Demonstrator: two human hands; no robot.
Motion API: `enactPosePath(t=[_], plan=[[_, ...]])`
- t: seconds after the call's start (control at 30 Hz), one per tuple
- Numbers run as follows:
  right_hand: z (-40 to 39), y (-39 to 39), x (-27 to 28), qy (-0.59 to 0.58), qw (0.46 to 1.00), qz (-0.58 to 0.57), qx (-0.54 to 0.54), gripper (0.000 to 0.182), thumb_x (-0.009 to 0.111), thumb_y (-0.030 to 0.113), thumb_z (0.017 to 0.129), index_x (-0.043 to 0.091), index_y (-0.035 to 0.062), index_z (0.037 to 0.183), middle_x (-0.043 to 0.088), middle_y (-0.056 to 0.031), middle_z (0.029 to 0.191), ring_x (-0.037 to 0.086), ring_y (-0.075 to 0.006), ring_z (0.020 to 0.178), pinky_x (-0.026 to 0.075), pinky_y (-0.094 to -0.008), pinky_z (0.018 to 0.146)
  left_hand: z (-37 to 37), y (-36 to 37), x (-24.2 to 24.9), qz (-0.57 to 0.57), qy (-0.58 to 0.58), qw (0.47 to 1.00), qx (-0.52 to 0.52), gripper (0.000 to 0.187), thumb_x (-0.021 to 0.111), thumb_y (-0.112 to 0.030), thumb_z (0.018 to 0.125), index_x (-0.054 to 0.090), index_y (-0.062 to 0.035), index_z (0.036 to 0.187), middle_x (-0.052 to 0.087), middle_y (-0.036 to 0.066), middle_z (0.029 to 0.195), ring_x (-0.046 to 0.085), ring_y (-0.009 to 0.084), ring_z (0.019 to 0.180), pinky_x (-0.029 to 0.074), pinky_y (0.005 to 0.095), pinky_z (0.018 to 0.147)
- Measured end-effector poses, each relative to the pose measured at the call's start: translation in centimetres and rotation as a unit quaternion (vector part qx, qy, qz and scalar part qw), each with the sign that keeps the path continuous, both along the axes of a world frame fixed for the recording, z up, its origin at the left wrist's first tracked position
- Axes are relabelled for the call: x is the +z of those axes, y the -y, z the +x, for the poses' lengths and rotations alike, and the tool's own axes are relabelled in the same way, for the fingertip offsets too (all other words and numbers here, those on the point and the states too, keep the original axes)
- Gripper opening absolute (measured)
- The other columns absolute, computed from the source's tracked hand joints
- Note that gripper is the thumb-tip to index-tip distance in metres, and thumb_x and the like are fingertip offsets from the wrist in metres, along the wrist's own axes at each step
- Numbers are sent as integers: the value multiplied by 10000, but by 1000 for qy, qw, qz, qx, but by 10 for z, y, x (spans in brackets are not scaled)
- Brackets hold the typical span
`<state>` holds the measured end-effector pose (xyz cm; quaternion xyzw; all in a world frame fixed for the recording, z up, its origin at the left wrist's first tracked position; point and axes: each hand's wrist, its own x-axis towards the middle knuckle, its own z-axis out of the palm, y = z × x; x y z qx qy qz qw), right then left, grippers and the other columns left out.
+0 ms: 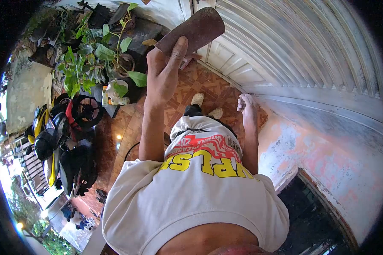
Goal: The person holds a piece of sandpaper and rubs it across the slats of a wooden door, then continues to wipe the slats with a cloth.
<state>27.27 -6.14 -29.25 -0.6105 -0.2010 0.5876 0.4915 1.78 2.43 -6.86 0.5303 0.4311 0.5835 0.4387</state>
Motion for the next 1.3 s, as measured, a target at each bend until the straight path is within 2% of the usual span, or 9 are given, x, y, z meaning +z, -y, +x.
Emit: enactPosePath(t=[0.13, 0.27, 0.57, 0.73, 0.87, 1.07, 1.17, 1.23, 1.3], plan=[[1, 0, 1, -4, 1000, -13, -2, 129, 611, 199, 914, 593, 72, 928, 559, -4, 725, 479, -86, 559, 412, -249, 516, 0, 2, 2, -34, 10, 999, 12, 379, 542, -260, 1020, 615, 50, 1225, 691, 76, 976, 617, 106, 799, 536, 285, 755], [3, 0, -3, -10, 1000, -8, -3, 120, 609, 191, 917, 595, 72, 930, 561, -5, 720, 483, -85, 561, 413, -248, 520, -1, 0, 0, 4, 6, 1000, 2, 372, 544, -260, 1019, 623, 50, 1209, 696, 76, 948, 615, 103, 768, 535, 274, 735], [6, 3, -4, 0, 1000, -3, 2, 131, 605, 206, 925, 592, 79, 955, 555, -1, 739, 494, -84, 583, 422, -239, 537, 9, -5, 4, -10, 25, 999, -37, 373, 545, -254, 1020, 615, 57, 1214, 713, 106, 973, 640, 110, 735, 463, 236, 596], [8, 9, 2, 10, 999, -5, -32, 136, 608, 207, 919, 607, 71, 915, 561, 7, 714, 487, -77, 562, 414, -235, 524, 14, -7, 5, 12, 18, 998, -58, 387, 527, -253, 1028, 600, 55, 1251, 708, 92, 988, 560, 79, 656, 445, 236, 566], [11, 12, -9, -7, 999, -4, -45, 137, 608, 210, 920, 606, 73, 915, 560, 8, 710, 489, -76, 562, 414, -237, 516, 14, -7, 2, -13, 14, 997, -76, 393, 518, -253, 1030, 596, 60, 1255, 703, 75, 997, 529, 72, 652, 455, 232, 596], [10, 13, -8, -7, 999, -12, -45, 145, 608, 220, 924, 605, 75, 923, 556, 7, 702, 493, -75, 566, 415, -237, 512, 18, -2, 3, -25, 23, 997, -69, 390, 525, -254, 1026, 597, 56, 1251, 696, 52, 978, 545, 69, 698, 455, 229, 623], [11, 13, -5, -11, 1000, -12, -21, 122, 610, 202, 928, 589, 88, 964, 551, 6, 751, 496, -88, 600, 430, -243, 547, 18, 0, 5, -10, 27, 998, -50, 391, 527, -263, 1026, 600, 52, 1247, 696, 50, 961, 566, 71, 712, 449, 237, 603], [10, 13, -7, -9, 1000, -6, -13, 109, 593, 192, 936, 588, 87, 965, 549, 5, 748, 494, -90, 594, 431, -248, 548, 10, 0, 3, -42, -33, 997, -54, 402, 524, -267, 1028, 592, 55, 1258, 701, 66, 1003, 603, 84, 759, 477, 244, 643], [8, 13, -7, -11, 1000, -4, -20, 123, 601, 200, 928, 595, 78, 944, 549, 5, 730, 483, -83, 580, 420, -242, 536, 8, 0, 2, -49, -23, 997, -59, 400, 520, -260, 1029, 587, 54, 1267, 698, 78, 1039, 617, 96, 806, 490, 248, 672]])
